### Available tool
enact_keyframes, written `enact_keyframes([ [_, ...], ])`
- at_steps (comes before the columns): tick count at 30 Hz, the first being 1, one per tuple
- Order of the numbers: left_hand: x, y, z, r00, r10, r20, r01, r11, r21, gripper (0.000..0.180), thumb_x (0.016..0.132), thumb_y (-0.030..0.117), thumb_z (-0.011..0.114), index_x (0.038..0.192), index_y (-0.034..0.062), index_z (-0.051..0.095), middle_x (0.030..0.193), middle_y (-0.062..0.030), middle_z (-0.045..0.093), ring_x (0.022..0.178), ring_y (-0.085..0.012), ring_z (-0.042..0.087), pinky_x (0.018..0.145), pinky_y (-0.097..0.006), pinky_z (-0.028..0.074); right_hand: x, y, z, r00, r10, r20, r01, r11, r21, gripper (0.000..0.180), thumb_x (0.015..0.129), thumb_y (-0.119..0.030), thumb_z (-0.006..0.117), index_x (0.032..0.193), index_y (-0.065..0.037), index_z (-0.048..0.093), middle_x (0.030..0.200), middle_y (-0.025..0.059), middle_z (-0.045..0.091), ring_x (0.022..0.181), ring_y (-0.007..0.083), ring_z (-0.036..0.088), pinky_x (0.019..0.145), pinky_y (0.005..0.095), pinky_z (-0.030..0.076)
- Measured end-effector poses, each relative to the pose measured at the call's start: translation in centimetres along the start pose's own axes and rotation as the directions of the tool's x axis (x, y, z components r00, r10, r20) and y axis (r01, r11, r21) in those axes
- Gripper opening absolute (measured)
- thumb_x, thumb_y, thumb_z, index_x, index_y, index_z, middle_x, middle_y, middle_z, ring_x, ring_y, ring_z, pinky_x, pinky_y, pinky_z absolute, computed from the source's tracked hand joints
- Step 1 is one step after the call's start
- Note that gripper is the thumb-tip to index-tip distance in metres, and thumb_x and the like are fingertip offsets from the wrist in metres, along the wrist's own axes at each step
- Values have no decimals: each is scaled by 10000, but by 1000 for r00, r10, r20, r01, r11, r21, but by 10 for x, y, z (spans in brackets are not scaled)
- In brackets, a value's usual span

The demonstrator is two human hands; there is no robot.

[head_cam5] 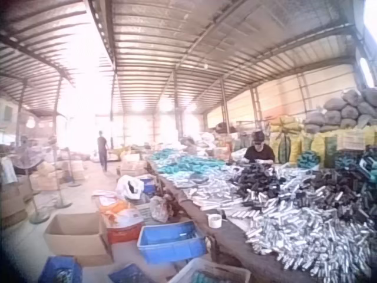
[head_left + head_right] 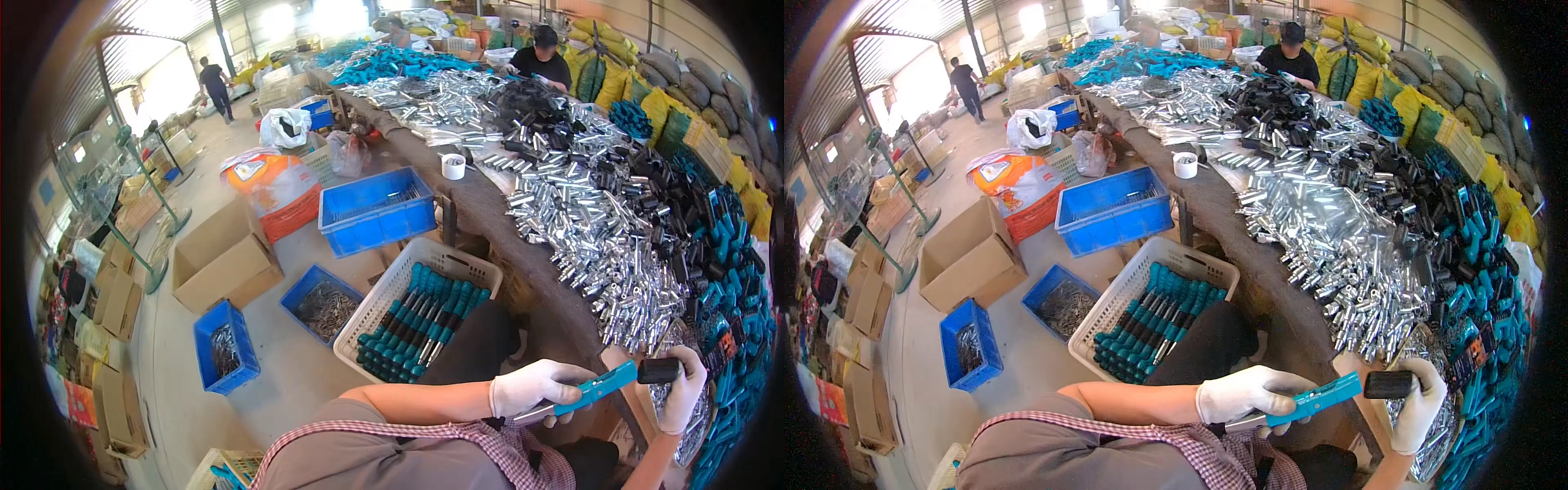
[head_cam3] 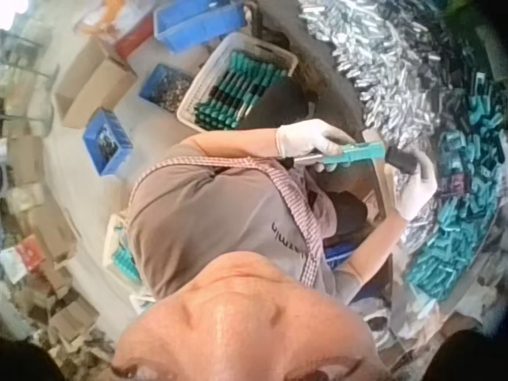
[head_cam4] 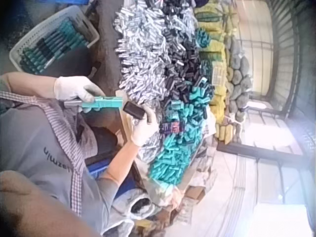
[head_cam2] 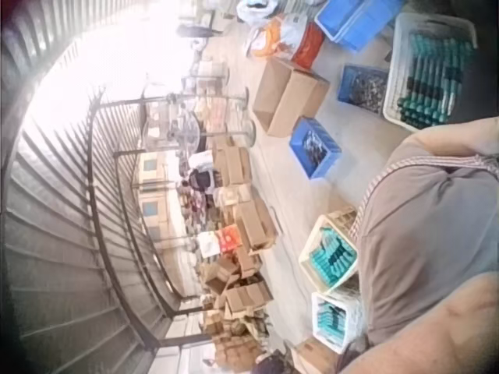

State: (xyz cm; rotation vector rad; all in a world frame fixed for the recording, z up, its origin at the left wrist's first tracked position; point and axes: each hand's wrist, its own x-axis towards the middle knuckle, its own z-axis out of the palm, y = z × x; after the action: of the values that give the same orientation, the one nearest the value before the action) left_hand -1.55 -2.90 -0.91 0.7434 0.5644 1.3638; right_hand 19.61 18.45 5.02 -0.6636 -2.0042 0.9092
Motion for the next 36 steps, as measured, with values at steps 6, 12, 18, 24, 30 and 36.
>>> enact_keyframes([
  [6, 2, -1, 4, 994, -83, 66, 76, 993, 93, 732, 891, 346, 713, 1428, -81, 458, 1048, -116, 622, 769, -153, 631, 607, -254, 543, -9, -16, 1, 993, -14, 115, 9, 999, 44, 188, 897, -120, 598, 879, 53, 670, 802, 96, 669, 747, 171, 639, 718, 283, 497],
  [12, 6, -14, 6, 982, -167, 92, 158, 983, 93, 691, 888, 350, 719, 1389, -77, 509, 1046, -112, 639, 759, -150, 637, 594, -250, 535, -22, -18, -4, 955, -10, 297, 26, 999, -48, 169, 827, -13, 534, 860, 76, 674, 780, 128, 688, 736, 187, 661, 701, 274, 504],
  [18, 7, -10, 13, 991, -116, 67, 116, 993, 15, 601, 926, 275, 688, 1385, -74, 517, 1032, -116, 645, 748, -148, 634, 618, -252, 536, -48, -48, 13, 964, 49, 261, -110, 968, 224, 614, 1021, -489, 478, 1163, 83, 651, 1087, 189, 698, 942, 240, 670, 875, 364, 512],
  [24, 17, -4, 20, 981, -186, -50, 189, 980, 67, 698, 925, 290, 709, 1469, -41, 424, 1083, -111, 632, 761, -151, 634, 626, -259, 519, -76, -51, 56, 994, -103, -33, 102, 994, -27, 565, 1010, -446, 465, 1287, 33, 579, 1221, 192, 648, 1103, 303, 634, 979, 401, 473],
  [30, 32, -27, 11, 997, 74, -13, -38, 651, 758, 846, 871, 553, 707, 1437, -25, 461, 1156, -117, 661, 1005, -149, 620, 882, -302, 504, -88, -33, 61, 971, -235, -42, 236, 972, 16, 364, 877, -122, 634, 1227, -22, 626, 1199, 192, 639, 1089, 364, 632, 954, 402, 510],
  [36, 42, -28, 41, 984, -132, -116, 176, 746, 642, 1039, 708, 808, 687, 1239, -74, 542, 762, -38, 605, 592, -83, 550, 513, -221, 429, -107, -29, 4, 999, 31, 6, -32, 990, 139, 305, 908, -125, 625, 1193, -15, 636, 1157, 185, 648, 1085, 349, 635, 956, 406, 501],
])
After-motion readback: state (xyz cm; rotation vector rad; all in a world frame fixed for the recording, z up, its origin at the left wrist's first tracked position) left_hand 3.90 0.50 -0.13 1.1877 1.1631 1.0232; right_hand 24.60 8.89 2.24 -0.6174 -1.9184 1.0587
